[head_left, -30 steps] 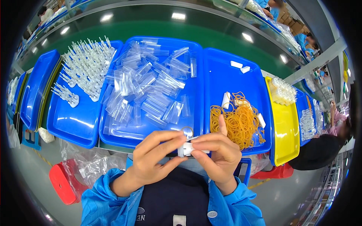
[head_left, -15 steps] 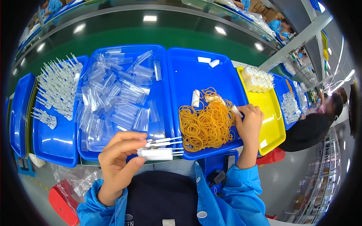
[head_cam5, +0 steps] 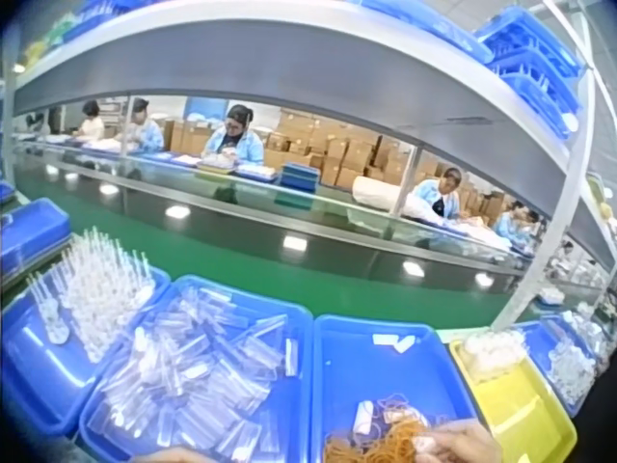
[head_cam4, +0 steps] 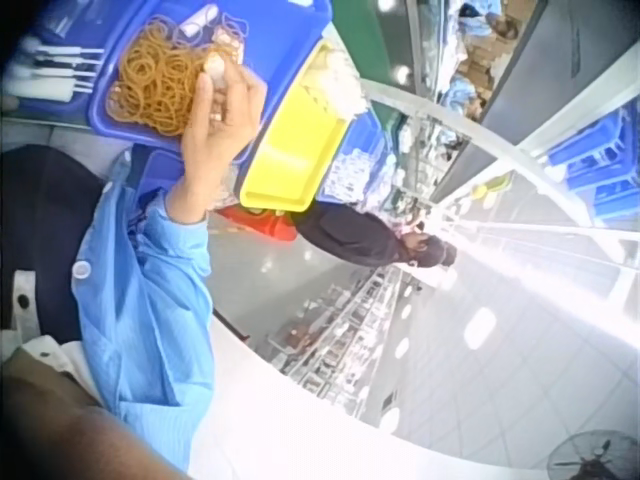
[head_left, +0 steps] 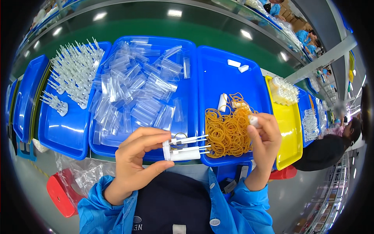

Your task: The person assembles small white plastic components by inserting clear cylindrical pieces into a multi-pronged base. They handle the parts one at a time, picking them from blue trays and placing the assembled units into a yellow tray.

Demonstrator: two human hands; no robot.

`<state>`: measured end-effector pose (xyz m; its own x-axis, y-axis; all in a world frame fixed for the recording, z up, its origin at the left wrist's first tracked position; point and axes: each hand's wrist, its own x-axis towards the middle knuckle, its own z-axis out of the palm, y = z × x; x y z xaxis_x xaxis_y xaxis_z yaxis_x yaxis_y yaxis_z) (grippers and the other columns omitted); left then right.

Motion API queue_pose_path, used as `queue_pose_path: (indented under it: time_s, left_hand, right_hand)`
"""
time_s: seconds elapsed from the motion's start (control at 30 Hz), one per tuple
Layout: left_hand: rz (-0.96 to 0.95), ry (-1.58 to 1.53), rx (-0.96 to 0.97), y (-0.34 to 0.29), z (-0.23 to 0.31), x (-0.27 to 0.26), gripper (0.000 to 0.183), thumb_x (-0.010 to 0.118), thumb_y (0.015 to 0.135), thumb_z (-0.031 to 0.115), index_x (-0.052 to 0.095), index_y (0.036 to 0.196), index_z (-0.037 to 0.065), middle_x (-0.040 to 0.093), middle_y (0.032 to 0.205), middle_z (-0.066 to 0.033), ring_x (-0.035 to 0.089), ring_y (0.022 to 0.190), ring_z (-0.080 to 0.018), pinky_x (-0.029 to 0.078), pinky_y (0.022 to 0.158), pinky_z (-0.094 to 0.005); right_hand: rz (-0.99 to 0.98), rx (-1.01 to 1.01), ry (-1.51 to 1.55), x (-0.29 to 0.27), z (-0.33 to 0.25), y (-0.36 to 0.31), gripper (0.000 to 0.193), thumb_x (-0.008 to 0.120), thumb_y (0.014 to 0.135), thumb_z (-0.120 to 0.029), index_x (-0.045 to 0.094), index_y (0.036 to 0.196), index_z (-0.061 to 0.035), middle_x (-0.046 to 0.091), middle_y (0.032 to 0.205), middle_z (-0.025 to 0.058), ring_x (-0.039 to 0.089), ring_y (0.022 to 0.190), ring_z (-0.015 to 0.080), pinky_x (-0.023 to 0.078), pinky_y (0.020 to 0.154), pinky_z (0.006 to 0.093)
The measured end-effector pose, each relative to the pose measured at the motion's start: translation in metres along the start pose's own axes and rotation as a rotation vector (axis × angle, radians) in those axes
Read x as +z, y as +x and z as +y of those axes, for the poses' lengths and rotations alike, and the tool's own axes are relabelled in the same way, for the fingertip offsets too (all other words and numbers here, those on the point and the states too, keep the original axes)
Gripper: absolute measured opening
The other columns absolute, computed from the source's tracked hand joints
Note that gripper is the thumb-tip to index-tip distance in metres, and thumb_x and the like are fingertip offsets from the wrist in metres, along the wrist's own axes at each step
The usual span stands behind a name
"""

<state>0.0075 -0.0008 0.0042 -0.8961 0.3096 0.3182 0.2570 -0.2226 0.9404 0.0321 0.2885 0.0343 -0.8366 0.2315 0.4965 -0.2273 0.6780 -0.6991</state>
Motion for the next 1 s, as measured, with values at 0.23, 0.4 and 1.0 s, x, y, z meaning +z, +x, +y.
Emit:
queue_pose_path:
  time_s: [0.23,0.4,1.0]
  left_hand:
    - [0.066,0.208,0.040,-0.003,0.002,-0.006,0.047,0.082,0.068,0.000,0.067,0.113,-0.002,0.064,0.111,-0.0157,0.063,0.097,-0.0200,0.052,0.080,-0.0285]
    - [0.078,0.243,0.048,-0.001,0.003,-0.005,0.046,0.081,0.069,-0.001,0.066,0.112,-0.002,0.063,0.111,-0.0169,0.065,0.099,-0.0222,0.056,0.080,-0.0300]
    - [0.059,0.096,0.055,-0.005,0.000,-0.003,0.047,0.079,0.071,-0.005,0.065,0.115,-0.003,0.061,0.115,-0.0183,0.065,0.105,-0.0262,0.058,0.087,-0.0341]
  right_hand:
    - [-0.014,0.132,-0.100,0.007,-0.003,0.006,0.015,0.069,0.078,0.006,0.060,0.087,-0.0003,0.064,0.086,0.0096,0.065,0.071,0.0125,0.052,0.061,0.0244]
    - [-0.025,-0.038,-0.230,0.002,-0.007,0.011,0.014,0.069,0.076,0.008,0.061,0.084,0.0005,0.064,0.091,0.0119,0.065,0.076,0.0152,0.053,0.061,0.0265]
    - [-0.157,0.212,0.580,0.030,-0.036,-0.022,0.012,0.070,0.077,0.010,0.070,0.089,0.0070,0.064,0.100,0.0150,0.065,0.085,0.0164,0.053,0.073,0.0242]
